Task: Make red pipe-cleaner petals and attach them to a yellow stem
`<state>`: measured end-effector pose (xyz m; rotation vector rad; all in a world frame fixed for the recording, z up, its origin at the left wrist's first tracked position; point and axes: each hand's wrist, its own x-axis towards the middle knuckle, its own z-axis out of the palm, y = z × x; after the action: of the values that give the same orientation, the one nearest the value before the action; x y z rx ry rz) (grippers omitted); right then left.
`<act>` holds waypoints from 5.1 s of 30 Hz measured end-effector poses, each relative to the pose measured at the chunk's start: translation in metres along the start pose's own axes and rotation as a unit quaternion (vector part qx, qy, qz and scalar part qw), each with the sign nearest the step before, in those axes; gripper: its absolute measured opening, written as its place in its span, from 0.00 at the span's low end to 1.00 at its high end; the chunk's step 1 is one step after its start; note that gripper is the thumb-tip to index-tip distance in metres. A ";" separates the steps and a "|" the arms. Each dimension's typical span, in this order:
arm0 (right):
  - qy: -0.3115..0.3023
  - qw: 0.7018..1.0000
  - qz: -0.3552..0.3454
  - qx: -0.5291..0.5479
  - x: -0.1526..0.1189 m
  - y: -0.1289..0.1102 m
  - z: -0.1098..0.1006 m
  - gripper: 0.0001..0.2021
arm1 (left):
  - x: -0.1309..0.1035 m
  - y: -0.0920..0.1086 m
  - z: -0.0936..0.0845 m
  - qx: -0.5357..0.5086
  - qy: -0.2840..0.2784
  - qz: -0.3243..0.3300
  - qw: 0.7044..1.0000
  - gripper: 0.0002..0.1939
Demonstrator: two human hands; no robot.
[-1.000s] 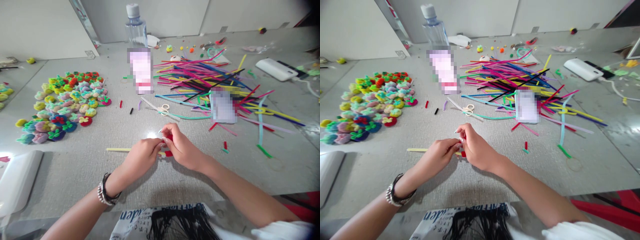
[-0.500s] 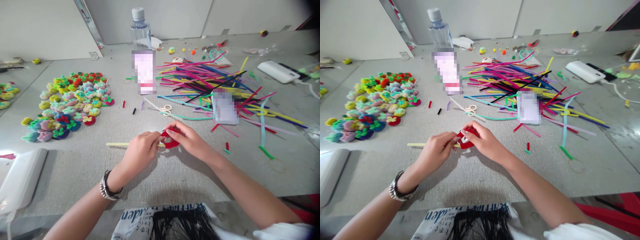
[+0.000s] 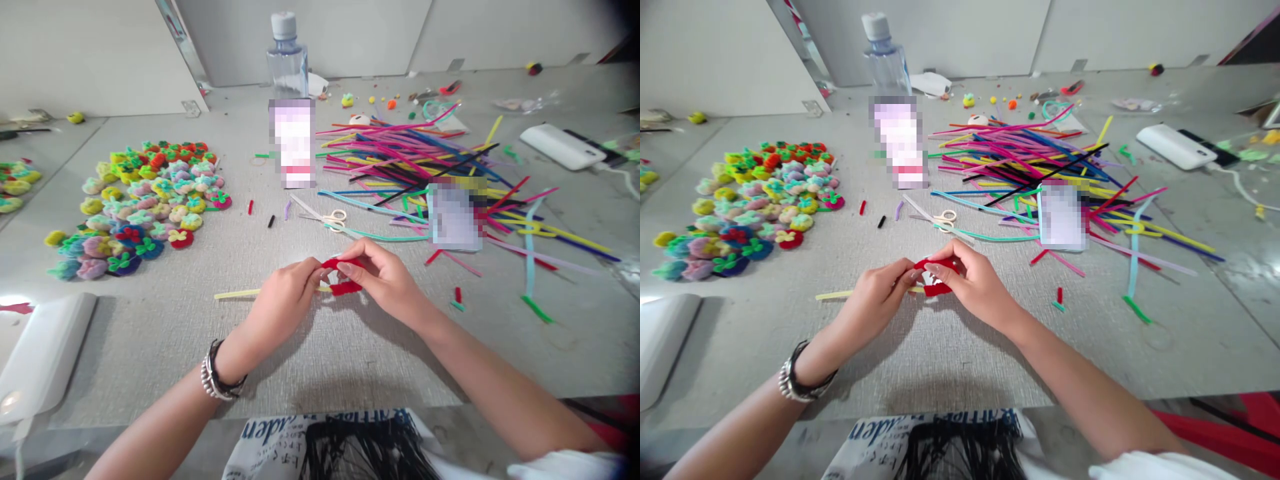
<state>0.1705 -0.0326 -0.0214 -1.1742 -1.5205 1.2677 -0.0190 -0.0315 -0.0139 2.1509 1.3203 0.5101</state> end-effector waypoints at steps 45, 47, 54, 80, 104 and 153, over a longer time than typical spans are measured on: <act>-0.046 0.997 0.052 0.014 0.002 0.008 0.004 0.12 | -0.001 0.002 0.006 0.181 -0.029 0.078 0.980 0.10; -0.046 0.998 0.046 -0.002 0.003 0.010 0.004 0.12 | -0.001 0.001 0.006 0.192 -0.035 0.082 0.977 0.10; -0.052 0.996 0.066 0.018 0.004 0.011 0.003 0.11 | -0.002 -0.002 0.007 0.220 -0.047 0.093 0.970 0.10; 0.051 0.994 0.063 0.073 0.009 0.010 0.005 0.15 | -0.004 0.009 0.004 0.098 0.004 0.016 0.995 0.12; 0.387 0.742 0.232 -0.496 0.036 0.061 -0.143 0.40 | -0.003 0.004 -0.001 0.121 0.070 0.035 0.990 0.14; 0.107 0.989 0.063 0.075 0.004 0.012 0.024 0.12 | 0.006 -0.008 0.025 -0.060 0.080 -0.002 0.995 0.16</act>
<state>0.1485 -0.0336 -0.0373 -1.2798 -1.1900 1.2698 -0.0075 -0.0302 -0.0379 2.0433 1.3416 0.7552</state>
